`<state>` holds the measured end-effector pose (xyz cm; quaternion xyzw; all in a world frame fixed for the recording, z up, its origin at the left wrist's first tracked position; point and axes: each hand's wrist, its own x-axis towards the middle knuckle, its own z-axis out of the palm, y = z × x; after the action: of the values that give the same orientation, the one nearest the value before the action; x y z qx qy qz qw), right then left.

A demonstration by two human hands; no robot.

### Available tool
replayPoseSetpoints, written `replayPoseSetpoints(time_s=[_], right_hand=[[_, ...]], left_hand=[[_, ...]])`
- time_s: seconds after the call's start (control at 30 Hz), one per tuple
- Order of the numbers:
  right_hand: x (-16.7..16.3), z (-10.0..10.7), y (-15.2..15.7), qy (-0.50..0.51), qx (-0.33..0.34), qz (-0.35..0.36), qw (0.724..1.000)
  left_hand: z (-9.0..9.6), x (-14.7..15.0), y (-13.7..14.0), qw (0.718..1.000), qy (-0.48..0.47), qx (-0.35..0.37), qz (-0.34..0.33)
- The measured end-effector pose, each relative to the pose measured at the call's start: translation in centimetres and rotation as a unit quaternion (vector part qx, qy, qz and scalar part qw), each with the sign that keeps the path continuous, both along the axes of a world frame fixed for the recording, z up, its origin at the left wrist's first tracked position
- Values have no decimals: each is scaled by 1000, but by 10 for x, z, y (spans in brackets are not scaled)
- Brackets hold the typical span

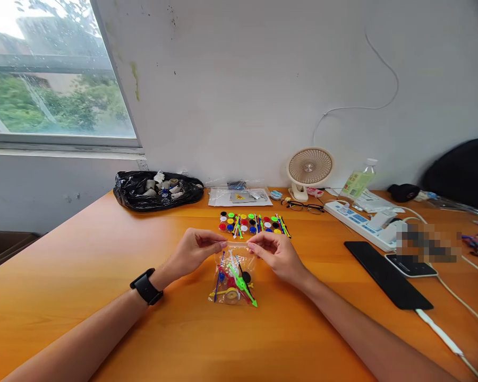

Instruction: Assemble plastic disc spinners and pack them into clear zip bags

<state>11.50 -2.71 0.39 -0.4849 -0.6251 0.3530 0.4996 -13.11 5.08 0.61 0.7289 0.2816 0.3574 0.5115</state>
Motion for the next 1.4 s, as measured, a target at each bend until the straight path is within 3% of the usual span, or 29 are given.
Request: replayPoseSetpoints(time_s=[0.47,0.93,1.23,1.4], right_hand=[[-4,-2,3,34,-43,32,998],[11,-4,8,146,-43,20,988],[3,7,-3,52,11,15,998],[-14,7,-9,-8,-21,37,999]], left_hand=[[-3,-1,2,998,21,0,-66],[4,-7,5,999,-32,-28,-18],[3,0,-5,998,-37,-39,20],[3,4,-13,996,-74,-52,-8]])
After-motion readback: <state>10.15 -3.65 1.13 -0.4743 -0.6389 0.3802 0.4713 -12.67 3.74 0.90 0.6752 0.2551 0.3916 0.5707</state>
